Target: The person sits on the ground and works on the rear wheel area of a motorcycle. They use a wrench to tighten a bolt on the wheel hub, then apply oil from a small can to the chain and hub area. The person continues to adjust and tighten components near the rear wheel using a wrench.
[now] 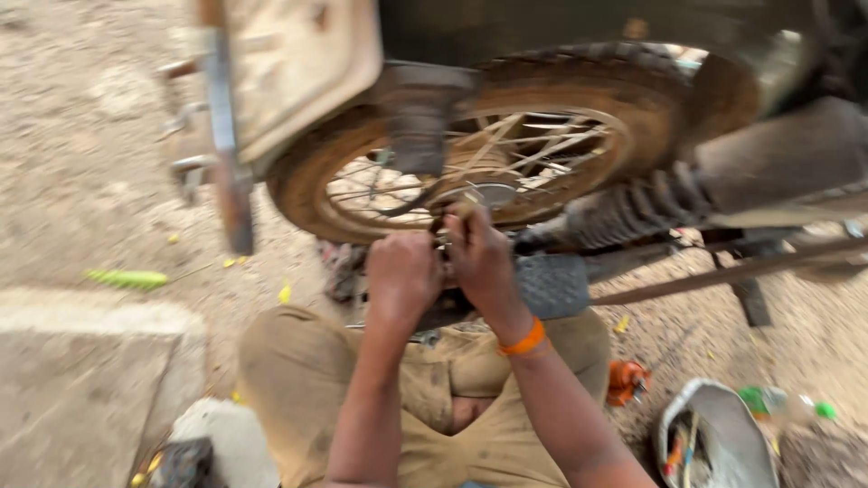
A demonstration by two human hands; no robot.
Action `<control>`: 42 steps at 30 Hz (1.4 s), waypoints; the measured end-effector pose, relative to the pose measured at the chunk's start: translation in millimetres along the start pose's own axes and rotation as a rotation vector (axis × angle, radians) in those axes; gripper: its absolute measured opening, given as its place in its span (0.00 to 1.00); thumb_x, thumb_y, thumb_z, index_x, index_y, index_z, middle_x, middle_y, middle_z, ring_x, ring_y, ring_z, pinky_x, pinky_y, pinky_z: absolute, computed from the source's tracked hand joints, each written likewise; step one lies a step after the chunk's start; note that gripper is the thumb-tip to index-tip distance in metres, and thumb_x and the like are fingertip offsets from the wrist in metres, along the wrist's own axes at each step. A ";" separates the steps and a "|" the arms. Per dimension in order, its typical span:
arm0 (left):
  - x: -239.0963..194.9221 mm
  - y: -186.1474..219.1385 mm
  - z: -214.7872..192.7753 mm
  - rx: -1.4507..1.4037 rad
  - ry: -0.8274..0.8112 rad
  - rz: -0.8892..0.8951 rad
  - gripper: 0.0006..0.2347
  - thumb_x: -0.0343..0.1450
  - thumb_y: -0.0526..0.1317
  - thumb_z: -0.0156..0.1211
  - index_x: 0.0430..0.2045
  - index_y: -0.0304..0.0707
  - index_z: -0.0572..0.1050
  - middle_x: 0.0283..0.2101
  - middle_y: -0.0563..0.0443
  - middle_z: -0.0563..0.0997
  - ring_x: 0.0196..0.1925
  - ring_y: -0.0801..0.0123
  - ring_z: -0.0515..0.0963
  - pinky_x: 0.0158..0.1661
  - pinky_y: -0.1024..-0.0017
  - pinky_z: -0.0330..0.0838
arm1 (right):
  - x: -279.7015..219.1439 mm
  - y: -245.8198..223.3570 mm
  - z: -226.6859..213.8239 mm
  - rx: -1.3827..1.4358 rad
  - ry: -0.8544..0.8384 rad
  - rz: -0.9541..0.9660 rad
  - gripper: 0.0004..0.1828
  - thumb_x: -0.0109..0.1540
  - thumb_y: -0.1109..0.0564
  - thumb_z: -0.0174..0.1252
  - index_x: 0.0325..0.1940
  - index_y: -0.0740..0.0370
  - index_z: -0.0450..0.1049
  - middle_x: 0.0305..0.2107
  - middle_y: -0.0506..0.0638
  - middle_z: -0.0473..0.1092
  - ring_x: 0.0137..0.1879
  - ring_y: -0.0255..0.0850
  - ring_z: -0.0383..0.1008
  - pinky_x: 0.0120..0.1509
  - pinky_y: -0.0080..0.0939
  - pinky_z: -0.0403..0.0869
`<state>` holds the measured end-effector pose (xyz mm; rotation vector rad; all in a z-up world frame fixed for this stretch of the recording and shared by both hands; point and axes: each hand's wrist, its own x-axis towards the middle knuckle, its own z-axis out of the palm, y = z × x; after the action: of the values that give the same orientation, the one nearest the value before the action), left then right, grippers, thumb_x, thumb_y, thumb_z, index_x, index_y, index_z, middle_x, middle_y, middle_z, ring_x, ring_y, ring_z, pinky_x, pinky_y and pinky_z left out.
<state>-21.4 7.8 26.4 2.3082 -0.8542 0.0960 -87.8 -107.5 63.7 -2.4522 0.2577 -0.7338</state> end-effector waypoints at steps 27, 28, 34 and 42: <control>1.4 4.0 -7.0 -0.248 0.100 0.013 0.05 0.61 0.31 0.56 0.27 0.34 0.73 0.26 0.38 0.80 0.34 0.43 0.81 0.38 0.48 0.72 | 24.2 -10.2 -11.5 -0.119 -0.061 -0.006 0.08 0.72 0.59 0.51 0.49 0.68 0.71 0.28 0.64 0.73 0.33 0.60 0.77 0.37 0.56 0.73; 1.5 3.9 -6.6 -0.233 0.084 -0.004 0.05 0.62 0.31 0.56 0.28 0.34 0.73 0.25 0.37 0.80 0.33 0.42 0.81 0.38 0.48 0.72 | 28.1 -7.8 -9.6 -0.161 -0.091 -0.055 0.08 0.71 0.59 0.52 0.47 0.68 0.70 0.28 0.64 0.73 0.34 0.61 0.76 0.37 0.57 0.72; 0.6 1.4 -7.7 -0.279 0.080 0.000 0.05 0.63 0.30 0.55 0.30 0.34 0.72 0.24 0.38 0.79 0.32 0.42 0.81 0.38 0.48 0.72 | 6.1 -20.3 -11.8 -0.119 -0.074 0.084 0.09 0.71 0.57 0.52 0.46 0.68 0.70 0.24 0.61 0.73 0.30 0.53 0.79 0.31 0.50 0.72; 2.3 3.0 -6.6 -0.315 0.083 0.015 0.07 0.63 0.30 0.55 0.32 0.34 0.73 0.23 0.38 0.79 0.29 0.43 0.81 0.35 0.49 0.73 | 20.4 3.5 -2.7 -0.035 -0.010 0.121 0.09 0.72 0.56 0.53 0.50 0.67 0.70 0.26 0.58 0.76 0.32 0.47 0.82 0.33 0.46 0.77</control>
<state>-20.4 8.9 33.9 1.9901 -0.7835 0.0580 -72.4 -118.3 72.7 -2.4479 0.4143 -0.6706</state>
